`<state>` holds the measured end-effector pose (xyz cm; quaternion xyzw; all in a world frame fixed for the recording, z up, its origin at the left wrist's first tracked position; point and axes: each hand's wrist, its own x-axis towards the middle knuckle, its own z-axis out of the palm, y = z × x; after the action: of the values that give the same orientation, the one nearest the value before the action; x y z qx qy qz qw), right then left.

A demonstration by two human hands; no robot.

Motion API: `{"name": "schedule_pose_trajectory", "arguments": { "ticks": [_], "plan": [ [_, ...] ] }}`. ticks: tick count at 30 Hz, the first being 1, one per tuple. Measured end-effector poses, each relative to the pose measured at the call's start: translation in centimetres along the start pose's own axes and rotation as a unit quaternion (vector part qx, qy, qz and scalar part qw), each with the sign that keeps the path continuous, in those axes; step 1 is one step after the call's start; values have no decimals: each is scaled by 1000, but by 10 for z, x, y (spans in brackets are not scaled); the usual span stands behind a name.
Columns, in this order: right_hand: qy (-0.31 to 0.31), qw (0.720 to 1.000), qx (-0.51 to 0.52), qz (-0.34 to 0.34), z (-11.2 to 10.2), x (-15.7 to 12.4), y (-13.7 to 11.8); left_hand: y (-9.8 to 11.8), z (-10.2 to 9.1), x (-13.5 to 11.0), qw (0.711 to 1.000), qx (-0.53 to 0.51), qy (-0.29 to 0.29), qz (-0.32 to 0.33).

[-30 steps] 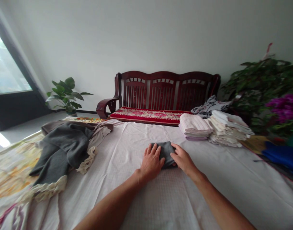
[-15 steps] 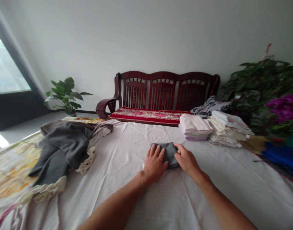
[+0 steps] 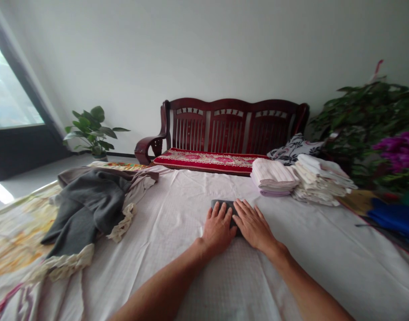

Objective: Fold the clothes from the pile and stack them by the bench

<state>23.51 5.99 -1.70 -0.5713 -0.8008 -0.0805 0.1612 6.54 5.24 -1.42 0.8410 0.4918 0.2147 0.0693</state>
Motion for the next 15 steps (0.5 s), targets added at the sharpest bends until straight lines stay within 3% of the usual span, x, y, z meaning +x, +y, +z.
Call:
{"name": "schedule_pose_trajectory", "arguments": {
  "ticks": [5,15],
  "plan": [
    [7,1000,-6,19,5,-2,2,-2,-4,1,1000,-12,-11,-10],
    [13,998,-5,64,22,-4,6,-11,-13,7,989,-32,-29,-140]
  ]
}}
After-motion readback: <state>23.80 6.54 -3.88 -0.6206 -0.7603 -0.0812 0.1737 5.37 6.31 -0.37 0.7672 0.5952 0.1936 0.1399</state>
